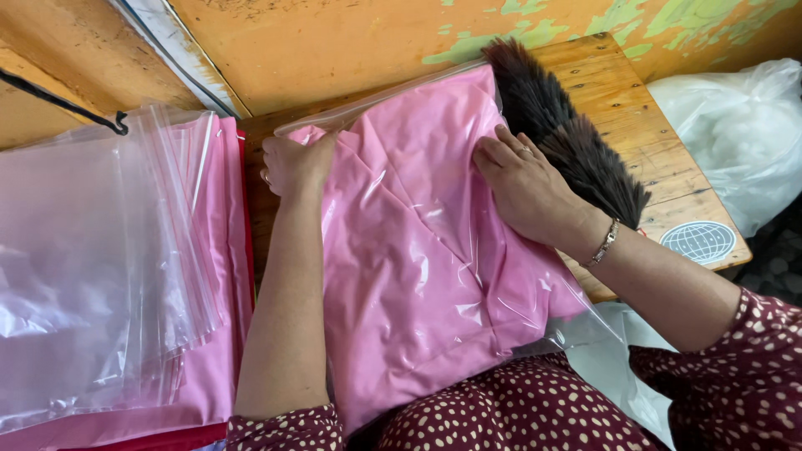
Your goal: The person places a pink garment into a plastic bag, seals the zipper closure, and smooths the air out of the package by hand and using a duster.
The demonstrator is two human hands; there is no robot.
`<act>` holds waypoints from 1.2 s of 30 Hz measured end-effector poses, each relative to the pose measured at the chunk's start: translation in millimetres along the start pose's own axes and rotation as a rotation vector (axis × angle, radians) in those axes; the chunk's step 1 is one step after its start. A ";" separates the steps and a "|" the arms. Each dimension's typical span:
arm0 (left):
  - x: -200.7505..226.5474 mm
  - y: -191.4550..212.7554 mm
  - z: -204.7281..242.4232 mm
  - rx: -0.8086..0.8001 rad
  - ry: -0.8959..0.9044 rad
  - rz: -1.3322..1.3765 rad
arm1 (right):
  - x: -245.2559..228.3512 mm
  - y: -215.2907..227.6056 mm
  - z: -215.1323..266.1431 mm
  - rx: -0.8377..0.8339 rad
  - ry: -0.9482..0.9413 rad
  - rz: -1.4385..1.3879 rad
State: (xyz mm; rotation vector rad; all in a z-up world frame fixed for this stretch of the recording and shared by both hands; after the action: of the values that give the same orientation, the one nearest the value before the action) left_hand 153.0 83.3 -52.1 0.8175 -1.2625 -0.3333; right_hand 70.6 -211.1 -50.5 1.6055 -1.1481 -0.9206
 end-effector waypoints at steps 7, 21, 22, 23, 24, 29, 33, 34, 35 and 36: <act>-31.0 -22.2 -61.5 0.244 -0.074 0.469 | 2.4 27.6 -9.0 -0.255 -0.054 -0.088; 22.4 -21.3 -16.1 -0.162 -0.374 1.382 | 91.0 -6.0 -100.6 -0.156 -0.913 -0.835; 16.6 -21.7 -19.6 -0.159 -0.372 1.380 | 89.6 -5.4 -103.5 -0.159 -0.912 -0.837; 11.9 -21.6 -22.9 -0.167 -0.389 1.415 | 86.9 -4.8 -107.5 -0.155 -0.885 -0.908; 8.3 -22.6 -26.0 -0.179 -0.406 1.452 | 85.4 -3.1 -110.7 -0.147 -0.859 -0.977; 1.5 -8.2 -22.3 -0.195 -0.429 1.505 | 81.5 -7.8 -116.2 -0.226 -0.932 -1.201; -4.0 -1.5 -18.5 -0.237 -0.391 1.607 | 88.8 -6.9 -119.2 -0.045 -0.908 -1.646; -1.0 5.0 -17.7 -0.231 -0.391 1.607 | 92.1 -9.2 -117.7 -0.050 -0.905 -1.647; 4.3 9.5 -15.5 -0.283 -0.399 1.580 | 94.5 -6.9 -118.5 0.011 -0.802 -1.770; 11.0 13.3 -13.3 -0.335 -0.410 1.554 | 98.4 -2.9 -119.4 0.073 -0.690 -1.888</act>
State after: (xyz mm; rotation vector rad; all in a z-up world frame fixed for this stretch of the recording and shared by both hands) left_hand 166.0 90.1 -36.0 -0.6603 -1.7879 0.5737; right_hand 209.3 -274.4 -24.2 2.2714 0.4434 -2.6956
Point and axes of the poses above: each hand's wrist, its own z-axis away from the middle knuckle, its own y-axis out of the back of the hand, x = y × z, the point moved 6 cm from there along -z, towards the middle knuckle, and after that the axes turned 13 degrees about -y, right-handed, at the moved point
